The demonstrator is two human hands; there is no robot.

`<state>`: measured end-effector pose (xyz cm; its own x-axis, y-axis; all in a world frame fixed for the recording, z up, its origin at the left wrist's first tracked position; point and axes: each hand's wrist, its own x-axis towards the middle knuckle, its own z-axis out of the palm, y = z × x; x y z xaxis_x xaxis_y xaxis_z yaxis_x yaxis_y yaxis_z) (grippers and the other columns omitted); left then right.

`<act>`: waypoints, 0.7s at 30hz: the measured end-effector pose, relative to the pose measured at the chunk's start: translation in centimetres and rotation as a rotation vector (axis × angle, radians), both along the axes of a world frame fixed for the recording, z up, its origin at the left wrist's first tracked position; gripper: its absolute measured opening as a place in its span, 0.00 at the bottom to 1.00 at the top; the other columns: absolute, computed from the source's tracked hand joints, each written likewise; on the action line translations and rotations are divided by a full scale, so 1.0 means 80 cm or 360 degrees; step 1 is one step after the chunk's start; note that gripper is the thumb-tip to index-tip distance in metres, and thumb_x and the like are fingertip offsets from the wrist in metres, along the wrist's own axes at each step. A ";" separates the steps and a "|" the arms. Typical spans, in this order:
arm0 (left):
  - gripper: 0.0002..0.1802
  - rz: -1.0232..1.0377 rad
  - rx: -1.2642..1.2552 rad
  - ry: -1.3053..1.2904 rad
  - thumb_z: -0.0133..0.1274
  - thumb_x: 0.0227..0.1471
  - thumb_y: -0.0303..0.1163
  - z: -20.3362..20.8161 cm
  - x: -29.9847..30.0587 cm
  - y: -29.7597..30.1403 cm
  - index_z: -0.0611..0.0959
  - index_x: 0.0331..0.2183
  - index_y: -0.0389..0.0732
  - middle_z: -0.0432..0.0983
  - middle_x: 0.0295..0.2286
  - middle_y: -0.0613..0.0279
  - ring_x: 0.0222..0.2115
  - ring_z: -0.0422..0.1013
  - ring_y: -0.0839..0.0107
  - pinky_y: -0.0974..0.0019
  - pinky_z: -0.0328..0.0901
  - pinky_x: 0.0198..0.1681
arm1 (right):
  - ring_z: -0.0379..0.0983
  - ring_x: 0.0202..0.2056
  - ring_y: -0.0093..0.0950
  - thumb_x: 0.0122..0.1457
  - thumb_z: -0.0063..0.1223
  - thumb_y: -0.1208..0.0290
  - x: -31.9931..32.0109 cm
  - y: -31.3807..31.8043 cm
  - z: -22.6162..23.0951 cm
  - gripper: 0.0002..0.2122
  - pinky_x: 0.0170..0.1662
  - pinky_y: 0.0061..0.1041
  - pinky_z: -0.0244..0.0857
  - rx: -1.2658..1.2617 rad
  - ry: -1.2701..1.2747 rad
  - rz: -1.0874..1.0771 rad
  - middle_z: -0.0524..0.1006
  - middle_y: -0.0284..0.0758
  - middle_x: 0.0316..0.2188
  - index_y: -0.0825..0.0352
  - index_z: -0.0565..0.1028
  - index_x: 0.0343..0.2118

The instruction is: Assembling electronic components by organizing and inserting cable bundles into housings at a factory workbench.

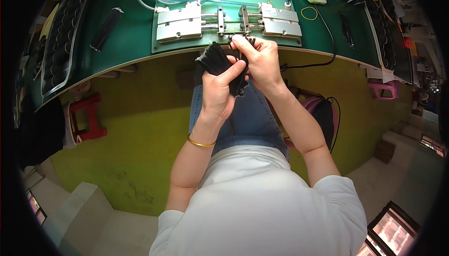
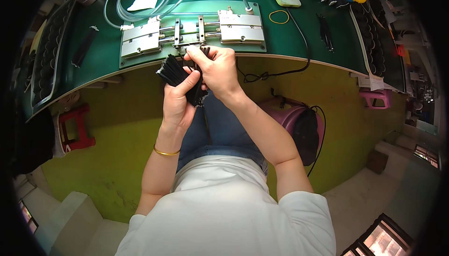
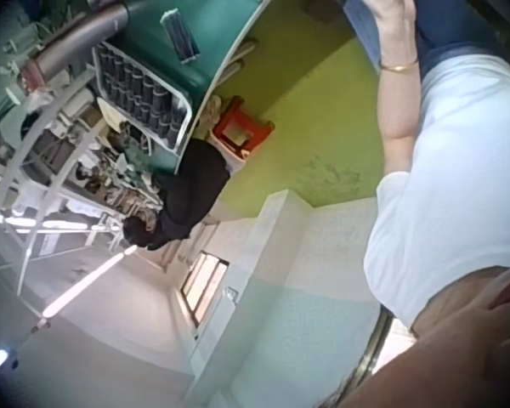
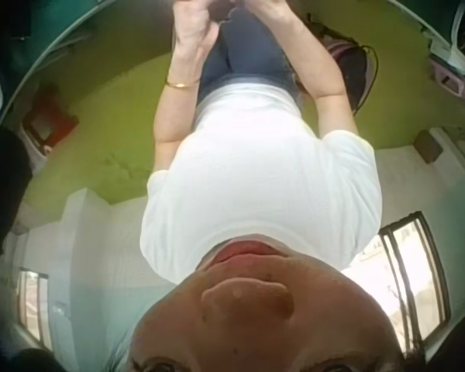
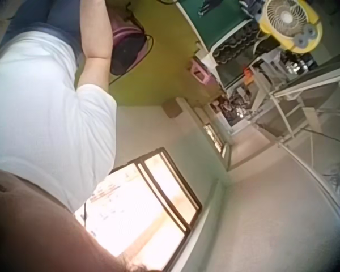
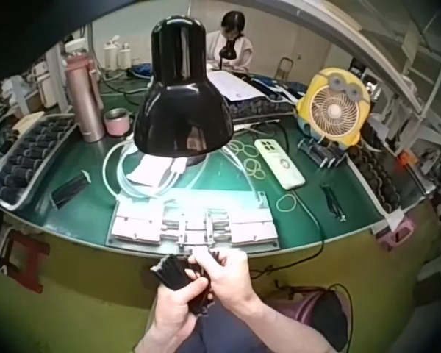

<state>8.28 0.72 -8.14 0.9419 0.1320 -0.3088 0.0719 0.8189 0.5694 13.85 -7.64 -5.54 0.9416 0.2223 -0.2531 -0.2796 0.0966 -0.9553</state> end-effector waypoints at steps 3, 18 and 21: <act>0.06 -0.0025 -0.0062 0.0054 0.53 0.42 0.18 0.002 0.000 0.003 0.73 0.24 0.37 0.71 0.22 0.63 0.22 0.70 0.73 0.73 0.65 0.23 | 0.65 0.12 0.13 0.52 0.51 0.68 -0.002 0.002 -0.001 0.09 0.09 0.11 0.51 -0.0035 -0.0027 -0.0038 0.71 0.28 0.13 0.69 0.75 0.22; 0.04 0.0051 0.0187 -0.0037 0.53 0.43 0.19 0.002 -0.002 -0.001 0.74 0.25 0.36 0.72 0.22 0.61 0.20 0.70 0.73 0.74 0.65 0.22 | 0.72 0.18 0.16 0.53 0.50 0.67 -0.001 0.001 -0.005 0.10 0.10 0.11 0.54 -0.0006 -0.0042 -0.0019 0.74 0.31 0.16 0.70 0.75 0.26; 0.04 -0.0014 0.0106 -0.0056 0.52 0.44 0.20 0.004 -0.003 0.001 0.74 0.26 0.35 0.72 0.23 0.60 0.21 0.70 0.73 0.73 0.66 0.23 | 0.69 0.15 0.15 0.53 0.51 0.67 0.001 -0.002 -0.003 0.10 0.09 0.11 0.53 0.0031 0.0007 0.0000 0.73 0.31 0.16 0.70 0.75 0.24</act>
<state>8.05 0.82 -7.79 0.9534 0.1426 -0.2660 0.0579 0.7785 0.6249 13.96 -7.80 -5.77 0.9405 0.2272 -0.2526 -0.2835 0.1151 -0.9520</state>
